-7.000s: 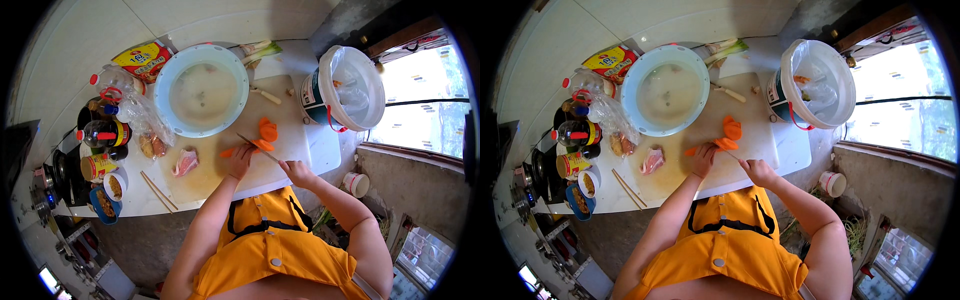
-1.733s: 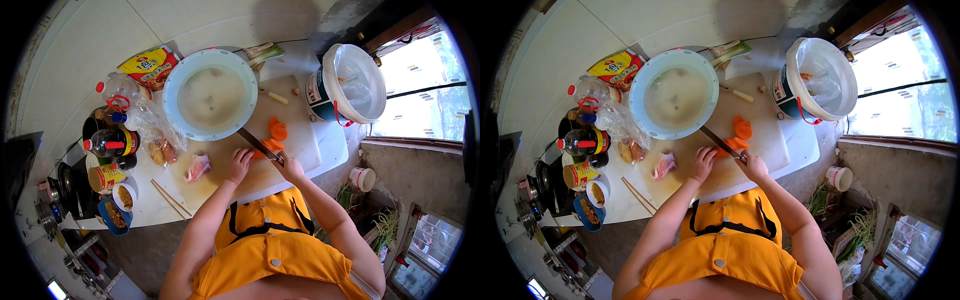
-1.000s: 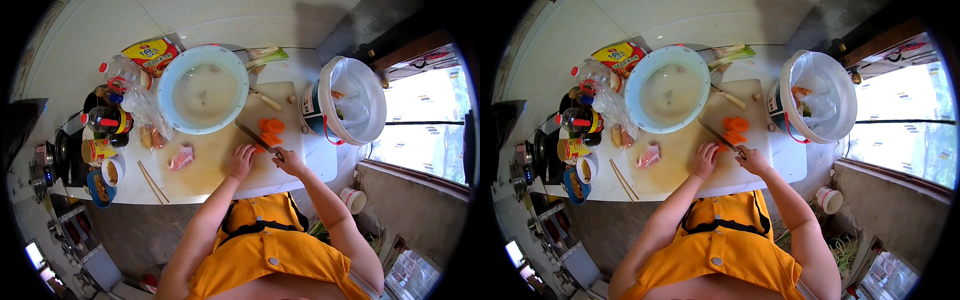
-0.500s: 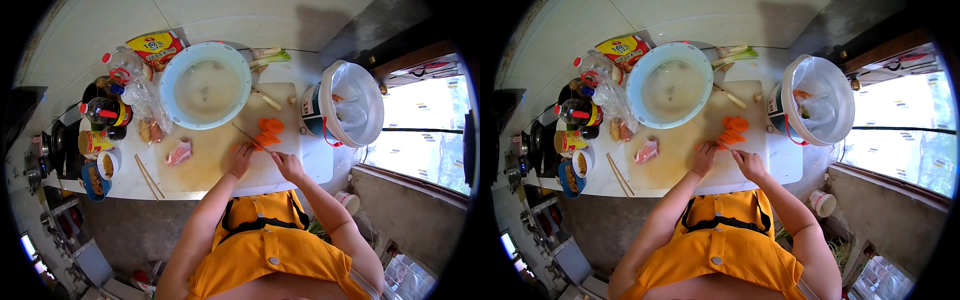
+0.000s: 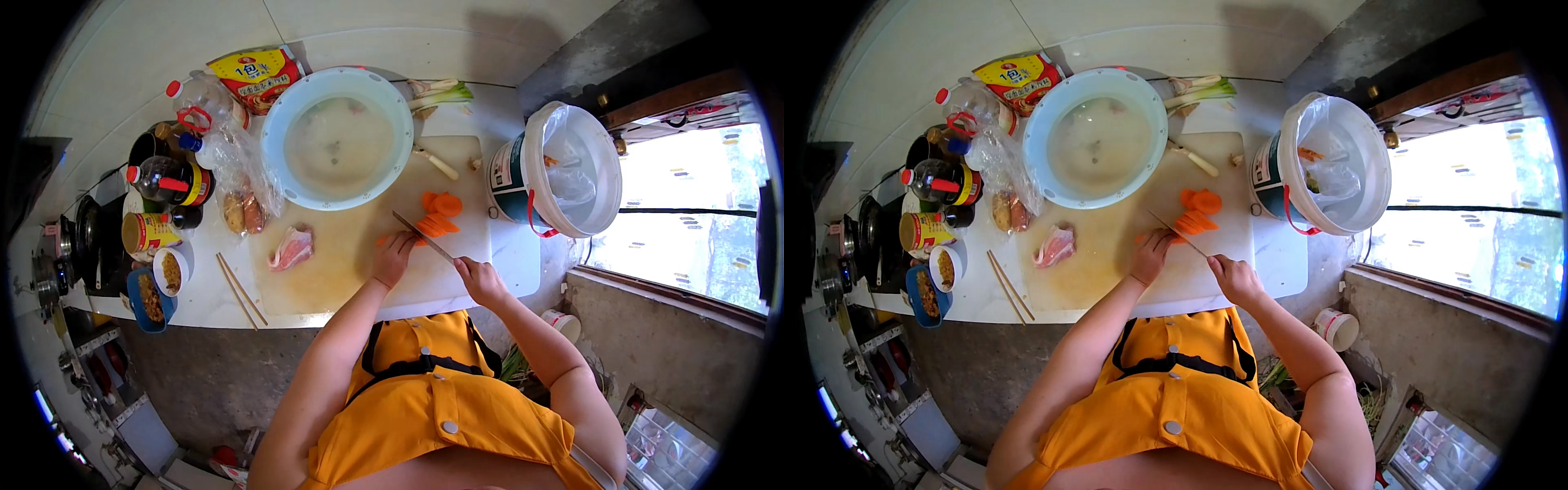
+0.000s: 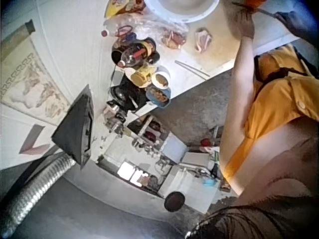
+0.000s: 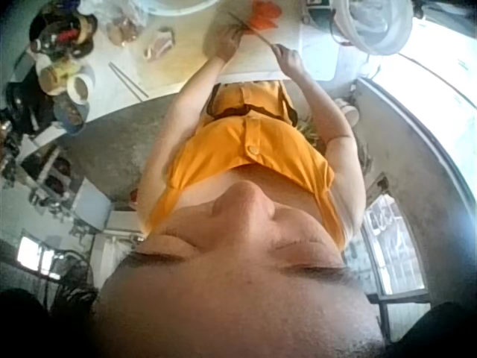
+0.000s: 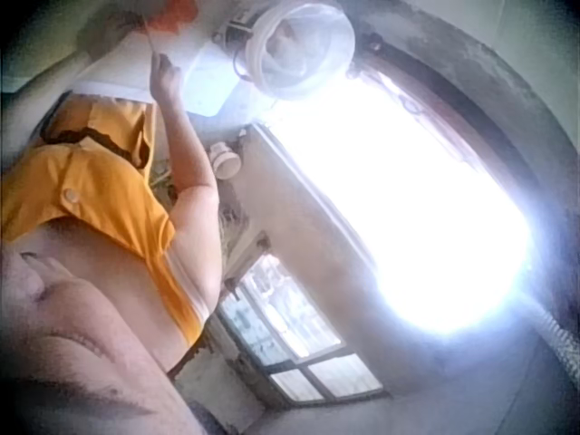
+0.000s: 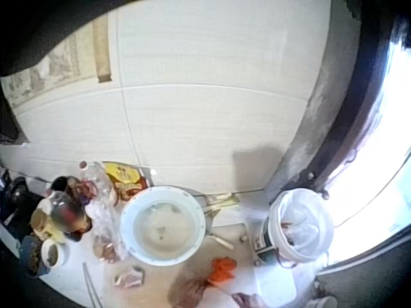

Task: The person slices a carrot into round pieces on a white cutting board using a knife. They then proceed to slice a piece of raw meat into thin strips on the same board. The sliced ingredients remain on the cutting board throughout the video.

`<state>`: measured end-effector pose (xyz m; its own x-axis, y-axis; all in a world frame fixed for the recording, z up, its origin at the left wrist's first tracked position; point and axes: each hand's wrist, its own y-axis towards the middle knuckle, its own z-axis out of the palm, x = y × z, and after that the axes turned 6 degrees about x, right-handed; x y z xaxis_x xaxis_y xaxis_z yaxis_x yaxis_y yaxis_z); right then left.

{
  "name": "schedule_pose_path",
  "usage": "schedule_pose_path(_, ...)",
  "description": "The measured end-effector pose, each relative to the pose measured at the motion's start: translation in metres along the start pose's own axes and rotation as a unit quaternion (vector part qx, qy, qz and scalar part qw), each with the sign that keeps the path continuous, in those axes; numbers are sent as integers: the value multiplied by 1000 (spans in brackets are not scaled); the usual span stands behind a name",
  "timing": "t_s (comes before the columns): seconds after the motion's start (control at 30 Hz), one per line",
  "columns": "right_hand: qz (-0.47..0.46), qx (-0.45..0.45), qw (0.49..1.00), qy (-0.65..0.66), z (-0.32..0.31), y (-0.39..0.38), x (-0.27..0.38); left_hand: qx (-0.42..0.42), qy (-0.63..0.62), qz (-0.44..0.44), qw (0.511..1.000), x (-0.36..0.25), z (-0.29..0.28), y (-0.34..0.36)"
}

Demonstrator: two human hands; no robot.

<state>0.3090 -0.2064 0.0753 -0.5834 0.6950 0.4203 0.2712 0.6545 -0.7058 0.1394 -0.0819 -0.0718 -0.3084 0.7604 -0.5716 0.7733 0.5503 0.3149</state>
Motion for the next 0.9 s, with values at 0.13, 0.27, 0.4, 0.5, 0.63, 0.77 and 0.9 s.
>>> schedule_pose_path(0.13, 2, 11, 1000, 6, -2, 4, 8, 0, 11, 10, 1000, 4, 2, 0)
schedule_pose_path(0.27, -15, -11, 1000, -2, 4, 15, 8, 11, -1, 6, 1000, 4, 1, 2)
schedule_pose_path(0.4, -31, -12, 999, -18, 9, 25, 7, 1, -3, 6, 1000, 2, 0, 2)
schedule_pose_path(0.5, -34, -15, 999, -16, 16, 37, 10, 2, -10, 9, 1000, 0, -4, 4)
schedule_pose_path(0.63, -49, -53, 997, -6, 38, 59, 7, 35, -2, 6, 999, 1, -5, -2)
schedule_pose_path(0.77, -63, -56, 996, 25, 45, 70, 1, 33, 38, 10, 999, 15, 12, -12)
schedule_pose_path(0.9, -76, -68, 994, 30, 47, 83, -3, 73, 9, 25, 997, 22, 4, -12)
